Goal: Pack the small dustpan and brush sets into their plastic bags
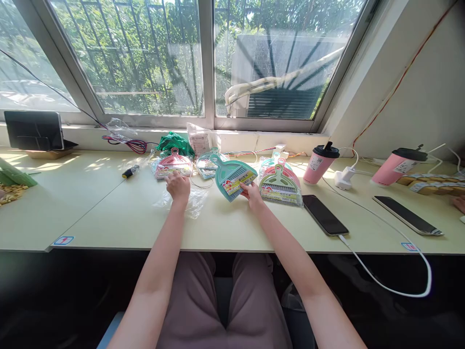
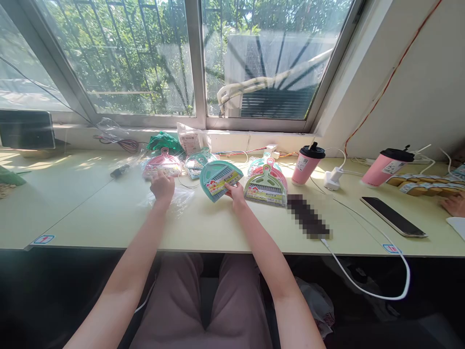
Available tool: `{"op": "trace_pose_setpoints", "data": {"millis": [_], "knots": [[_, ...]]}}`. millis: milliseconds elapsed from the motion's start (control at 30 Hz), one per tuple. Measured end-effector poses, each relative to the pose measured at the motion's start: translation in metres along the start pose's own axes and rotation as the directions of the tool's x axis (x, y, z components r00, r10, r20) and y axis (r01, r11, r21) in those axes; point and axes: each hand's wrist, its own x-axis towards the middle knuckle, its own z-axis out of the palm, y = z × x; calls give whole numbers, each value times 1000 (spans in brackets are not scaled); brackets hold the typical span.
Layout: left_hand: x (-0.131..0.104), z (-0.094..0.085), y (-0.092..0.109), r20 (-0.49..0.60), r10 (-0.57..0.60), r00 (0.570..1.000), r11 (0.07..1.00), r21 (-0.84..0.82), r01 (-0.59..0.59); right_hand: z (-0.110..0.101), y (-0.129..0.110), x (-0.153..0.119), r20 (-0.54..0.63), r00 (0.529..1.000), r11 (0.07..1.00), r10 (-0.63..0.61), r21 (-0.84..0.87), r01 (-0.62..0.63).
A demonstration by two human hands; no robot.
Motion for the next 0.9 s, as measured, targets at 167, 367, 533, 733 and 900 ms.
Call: {"op": "trace_pose_setpoints", "data": {"millis": [167, 367, 533, 733, 900], "knots": [[0, 3, -3, 283, -24, 959, 969, 241, -47, 0, 2, 1, -5, 1000, 1000, 10, -20, -10], [5, -3, -7, 345, -8, 939, 942, 318, -108, -2, 3, 3, -9, 1000, 999, 18, -28, -18], [7, -5, -10, 323, -2, 946, 959, 267, -89, -2, 3, 2, -19, 1000, 1000, 7, -15, -7], [10, -3, -15, 324, -48, 945, 962, 271, -44, -3, 2, 1, -15, 1000, 1000, 15, -12, -16], [11, -6, -13, 400, 6, 917, 949, 287, -132, -3, 3, 2, -16, 1000, 1000, 15, -22, -15]]}}
